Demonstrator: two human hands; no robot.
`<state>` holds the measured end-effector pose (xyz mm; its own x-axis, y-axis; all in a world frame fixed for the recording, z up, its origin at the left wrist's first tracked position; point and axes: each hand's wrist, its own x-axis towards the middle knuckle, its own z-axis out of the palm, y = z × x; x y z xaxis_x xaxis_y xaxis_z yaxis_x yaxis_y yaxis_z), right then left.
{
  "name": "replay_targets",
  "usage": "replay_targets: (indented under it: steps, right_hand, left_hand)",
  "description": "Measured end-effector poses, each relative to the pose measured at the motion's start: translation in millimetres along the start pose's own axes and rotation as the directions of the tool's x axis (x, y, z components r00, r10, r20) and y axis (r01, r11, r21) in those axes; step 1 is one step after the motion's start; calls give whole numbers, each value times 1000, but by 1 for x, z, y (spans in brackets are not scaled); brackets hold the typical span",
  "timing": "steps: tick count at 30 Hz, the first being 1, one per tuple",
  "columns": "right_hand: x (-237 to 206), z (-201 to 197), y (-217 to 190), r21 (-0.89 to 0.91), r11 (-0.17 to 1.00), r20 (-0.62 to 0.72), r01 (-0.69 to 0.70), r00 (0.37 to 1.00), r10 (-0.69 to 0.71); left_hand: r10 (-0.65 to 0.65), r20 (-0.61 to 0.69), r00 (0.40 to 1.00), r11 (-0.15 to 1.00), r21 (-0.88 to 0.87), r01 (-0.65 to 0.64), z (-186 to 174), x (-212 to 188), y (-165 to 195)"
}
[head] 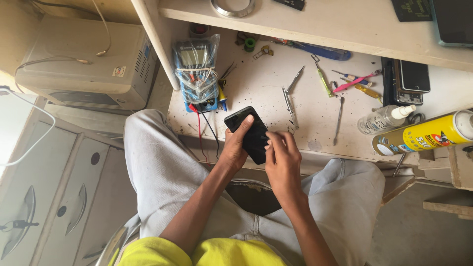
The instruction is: The person applies glue from a small bottle onto the back of a phone, then presses a back cover onto the phone and presses it in place. They then pick up another phone and use a thin pry tool to work along its edge, opening the phone's back cover.
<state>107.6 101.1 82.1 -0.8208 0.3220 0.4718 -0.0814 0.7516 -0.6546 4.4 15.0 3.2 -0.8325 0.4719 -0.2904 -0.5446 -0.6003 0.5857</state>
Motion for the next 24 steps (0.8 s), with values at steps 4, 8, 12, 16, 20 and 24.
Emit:
replay_targets:
  steps: [4,8,12,16,20,24]
  right_hand:
    - [-1,-1,2,56,991,-7,-118,993,118]
    - [2,-6,2,87,989,-56,-121,990,126]
    - [10,-8,2,86,995,-120,-47,991,58]
    - [12,-2,-1,41,999,-158,-35,987,41]
    - [11,6,-3,-19,1000,-199,17,980,-20]
    - [8,10,-2,-68,998,-202,6,979,-20]
  left_hand:
    - [2,-18,1000,1000,20,-1,-1,0,-2]
    - [-6,-27,1000,1000,2,6,-2,0,-2]
    - [-24,-5,1000,1000,15,24,-1,0,-1]
    - [-52,-16,999,999,13,52,-1,2,-3]
    - [-84,-4,996,996,-3,84,-2,2,-6]
    - [-104,6,995,995,-11,104,-5,4,-10]
